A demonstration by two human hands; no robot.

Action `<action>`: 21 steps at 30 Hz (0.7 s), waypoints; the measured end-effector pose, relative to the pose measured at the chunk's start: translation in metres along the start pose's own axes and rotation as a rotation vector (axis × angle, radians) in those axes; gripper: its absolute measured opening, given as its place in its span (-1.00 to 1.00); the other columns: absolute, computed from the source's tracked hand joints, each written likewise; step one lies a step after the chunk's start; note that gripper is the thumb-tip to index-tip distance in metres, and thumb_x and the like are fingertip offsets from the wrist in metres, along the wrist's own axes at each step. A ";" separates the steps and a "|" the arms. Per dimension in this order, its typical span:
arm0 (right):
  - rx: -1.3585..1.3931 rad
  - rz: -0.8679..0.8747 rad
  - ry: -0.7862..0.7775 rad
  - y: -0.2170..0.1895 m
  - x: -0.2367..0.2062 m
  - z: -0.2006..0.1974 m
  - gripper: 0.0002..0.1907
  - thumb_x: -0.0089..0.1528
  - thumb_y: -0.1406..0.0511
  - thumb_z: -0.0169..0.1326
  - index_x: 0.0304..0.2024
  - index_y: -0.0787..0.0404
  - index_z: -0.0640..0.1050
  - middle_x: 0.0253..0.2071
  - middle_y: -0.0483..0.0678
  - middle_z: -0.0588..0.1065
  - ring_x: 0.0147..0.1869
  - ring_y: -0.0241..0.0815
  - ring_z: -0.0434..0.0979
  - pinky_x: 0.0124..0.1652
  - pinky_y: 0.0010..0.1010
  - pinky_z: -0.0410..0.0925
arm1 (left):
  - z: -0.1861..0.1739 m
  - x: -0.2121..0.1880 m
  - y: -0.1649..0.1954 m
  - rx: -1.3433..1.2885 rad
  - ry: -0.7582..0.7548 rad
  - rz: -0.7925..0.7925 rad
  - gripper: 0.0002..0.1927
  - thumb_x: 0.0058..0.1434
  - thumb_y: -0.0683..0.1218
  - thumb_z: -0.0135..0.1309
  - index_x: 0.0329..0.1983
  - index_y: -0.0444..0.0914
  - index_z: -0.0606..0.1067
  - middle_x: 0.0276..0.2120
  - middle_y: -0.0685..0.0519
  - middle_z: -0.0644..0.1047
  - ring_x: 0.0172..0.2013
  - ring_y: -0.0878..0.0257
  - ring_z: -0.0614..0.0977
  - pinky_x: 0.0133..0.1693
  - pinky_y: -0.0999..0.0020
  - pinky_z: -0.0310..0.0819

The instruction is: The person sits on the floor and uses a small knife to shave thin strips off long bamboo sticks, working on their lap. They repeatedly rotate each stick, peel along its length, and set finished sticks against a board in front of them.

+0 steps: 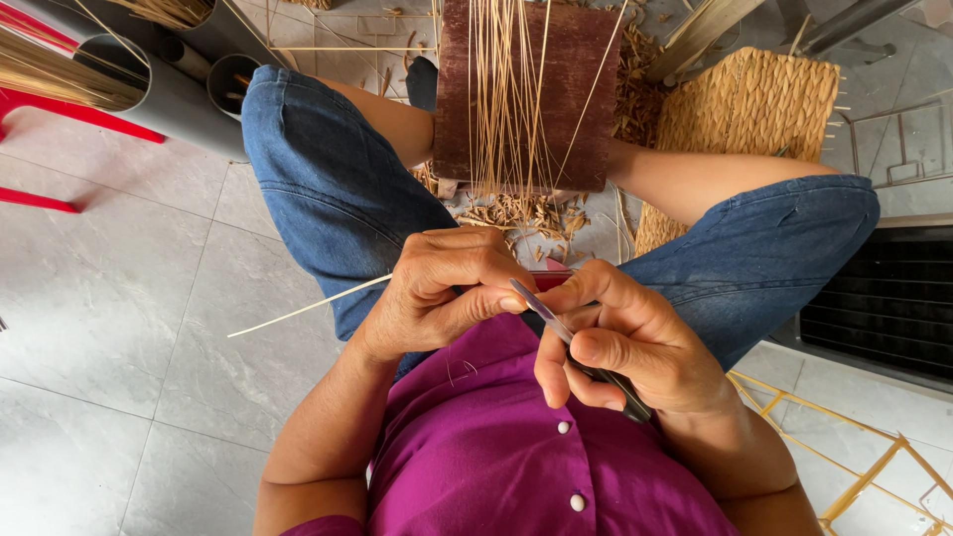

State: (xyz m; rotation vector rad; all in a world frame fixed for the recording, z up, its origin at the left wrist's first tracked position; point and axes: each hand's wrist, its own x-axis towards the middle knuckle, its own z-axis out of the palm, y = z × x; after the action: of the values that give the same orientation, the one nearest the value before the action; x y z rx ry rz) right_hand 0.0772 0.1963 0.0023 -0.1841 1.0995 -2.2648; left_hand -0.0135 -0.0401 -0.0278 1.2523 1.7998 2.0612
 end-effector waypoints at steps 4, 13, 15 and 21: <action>-0.010 -0.019 -0.013 0.002 0.000 -0.003 -0.67 0.50 0.26 -0.02 0.28 0.19 0.34 -0.30 0.26 0.54 -0.54 -0.36 0.29 -0.52 -0.59 0.19 | 0.001 0.001 0.001 0.042 0.014 0.002 -0.88 0.36 -0.11 0.19 -0.22 -0.27 0.58 -0.32 0.06 0.62 -0.32 0.21 0.63 -0.24 0.35 0.51; 0.022 -0.068 0.024 0.006 0.001 0.000 -0.70 0.49 0.29 -0.01 0.25 0.21 0.36 -0.35 0.11 0.47 -0.51 -0.37 0.27 -0.52 -0.59 0.17 | 0.004 0.000 0.004 0.132 0.045 0.010 -0.87 0.35 -0.10 0.20 -0.23 -0.27 0.58 -0.37 0.06 0.58 -0.33 0.20 0.63 -0.25 0.34 0.50; 0.007 -0.078 0.033 0.005 0.001 0.001 -0.70 0.49 0.29 0.00 0.25 0.21 0.36 -0.36 0.08 0.45 -0.49 -0.36 0.26 -0.51 -0.59 0.17 | 0.004 0.000 0.005 0.144 0.044 0.010 -0.87 0.35 -0.10 0.20 -0.23 -0.27 0.58 -0.38 0.06 0.57 -0.34 0.19 0.63 -0.23 0.32 0.50; 0.036 -0.074 0.059 0.007 0.003 0.002 -0.71 0.48 0.30 0.00 0.24 0.22 0.37 -0.39 0.03 0.40 -0.49 -0.37 0.23 -0.52 -0.59 0.16 | 0.006 0.001 0.005 0.159 0.062 0.011 -0.88 0.35 -0.10 0.20 -0.23 -0.26 0.58 -0.35 0.06 0.59 -0.33 0.20 0.64 -0.22 0.33 0.50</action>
State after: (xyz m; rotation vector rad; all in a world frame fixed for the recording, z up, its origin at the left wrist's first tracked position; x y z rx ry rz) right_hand 0.0788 0.1903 -0.0022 -0.1462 1.0986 -2.3678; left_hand -0.0086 -0.0364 -0.0232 1.2521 2.0245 2.0178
